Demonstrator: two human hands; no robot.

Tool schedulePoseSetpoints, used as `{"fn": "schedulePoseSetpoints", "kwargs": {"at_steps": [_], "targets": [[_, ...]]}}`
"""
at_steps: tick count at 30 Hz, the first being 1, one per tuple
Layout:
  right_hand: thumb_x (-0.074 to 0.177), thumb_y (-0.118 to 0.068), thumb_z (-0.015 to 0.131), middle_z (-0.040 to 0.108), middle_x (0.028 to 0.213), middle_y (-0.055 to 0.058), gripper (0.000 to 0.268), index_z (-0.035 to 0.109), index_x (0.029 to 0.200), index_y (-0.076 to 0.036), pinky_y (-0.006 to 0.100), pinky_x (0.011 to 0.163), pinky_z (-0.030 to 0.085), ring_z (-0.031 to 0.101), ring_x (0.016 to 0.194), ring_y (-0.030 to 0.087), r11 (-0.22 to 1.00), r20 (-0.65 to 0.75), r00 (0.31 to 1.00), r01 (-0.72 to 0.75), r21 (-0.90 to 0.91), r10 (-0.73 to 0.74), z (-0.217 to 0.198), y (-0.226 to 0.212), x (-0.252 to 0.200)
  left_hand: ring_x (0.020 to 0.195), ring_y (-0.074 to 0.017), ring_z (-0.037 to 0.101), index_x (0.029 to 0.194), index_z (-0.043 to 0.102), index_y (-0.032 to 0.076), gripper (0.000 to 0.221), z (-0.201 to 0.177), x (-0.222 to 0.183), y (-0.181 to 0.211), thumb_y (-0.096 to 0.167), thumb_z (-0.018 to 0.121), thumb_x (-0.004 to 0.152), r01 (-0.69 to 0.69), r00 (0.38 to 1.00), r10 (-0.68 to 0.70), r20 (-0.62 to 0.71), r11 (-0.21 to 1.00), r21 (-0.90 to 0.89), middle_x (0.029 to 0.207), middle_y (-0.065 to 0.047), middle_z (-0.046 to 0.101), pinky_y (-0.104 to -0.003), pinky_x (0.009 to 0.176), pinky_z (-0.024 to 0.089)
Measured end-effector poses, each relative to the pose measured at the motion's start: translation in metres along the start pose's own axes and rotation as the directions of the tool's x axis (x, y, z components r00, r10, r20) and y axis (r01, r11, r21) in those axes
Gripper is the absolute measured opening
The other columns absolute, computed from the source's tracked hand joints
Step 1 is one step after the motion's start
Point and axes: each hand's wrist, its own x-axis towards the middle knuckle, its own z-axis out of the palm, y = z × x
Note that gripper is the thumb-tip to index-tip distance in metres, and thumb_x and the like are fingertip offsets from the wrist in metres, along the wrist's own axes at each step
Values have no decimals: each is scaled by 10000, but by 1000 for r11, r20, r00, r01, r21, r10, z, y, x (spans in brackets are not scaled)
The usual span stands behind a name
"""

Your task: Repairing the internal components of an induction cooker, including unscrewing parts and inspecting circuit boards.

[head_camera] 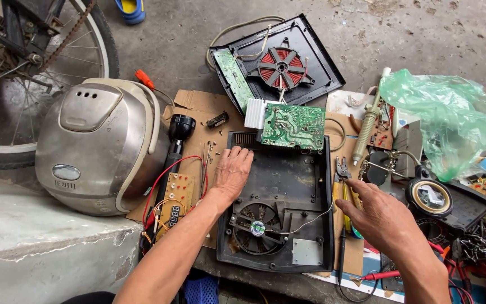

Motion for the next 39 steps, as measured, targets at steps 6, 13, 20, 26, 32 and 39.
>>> {"fn": "schedulePoseSetpoints", "kwargs": {"at_steps": [6,13,20,26,32,39], "targets": [[981,-534,632,759,1434,15,624,626,1521,-221,479,976,647,803,1172,305,999,-8,1000,24,22,-24,-1,4,-1,1107,-263,576,1263,710,4,350,5,-6,2,96,665,928,-25,996,14,85,992,121,1227,-118,663,-403,1030,449],[990,-519,631,746,1453,32,620,617,1530,-216,484,987,649,801,1176,322,998,-18,999,29,50,-28,-5,6,-6,1021,-222,606,1051,748,100,133,0,-5,-6,79,709,927,-42,994,39,97,999,33,1054,-34,733,-393,1015,459],[996,-528,639,783,1379,50,597,643,1506,-218,488,916,668,825,1102,333,999,-24,999,30,41,-29,-10,4,-10,1225,-260,718,1205,805,88,263,-14,-26,-21,48,755,951,-111,987,116,114,992,-55,1258,-69,831,-448,1189,526],[990,-531,622,760,1407,64,624,620,1529,-218,504,962,641,792,1159,355,997,-60,996,74,38,-72,-4,11,-9,1293,-296,632,1129,803,83,245,-23,-12,-22,108,840,887,126,992,-125,33,991,-39,1322,-96,733,-486,1167,475],[979,-517,634,741,1461,38,644,620,1535,-192,491,997,632,779,1209,337,996,-54,996,70,63,-67,-9,10,-13,1559,-457,442,1074,777,2,273,3,-21,-16,173,803,862,205,972,-198,130,977,-50,1710,-244,477,-570,1307,289],[998,-526,613,748,1436,59,627,613,1539,-209,504,966,647,787,1180,348,997,-40,997,73,35,-71,-7,10,-11,1664,-459,275,1223,778,-24,355,10,-31,3,223,708,977,237,966,-240,101,971,38,1797,-230,345,-570,1371,192]]}}
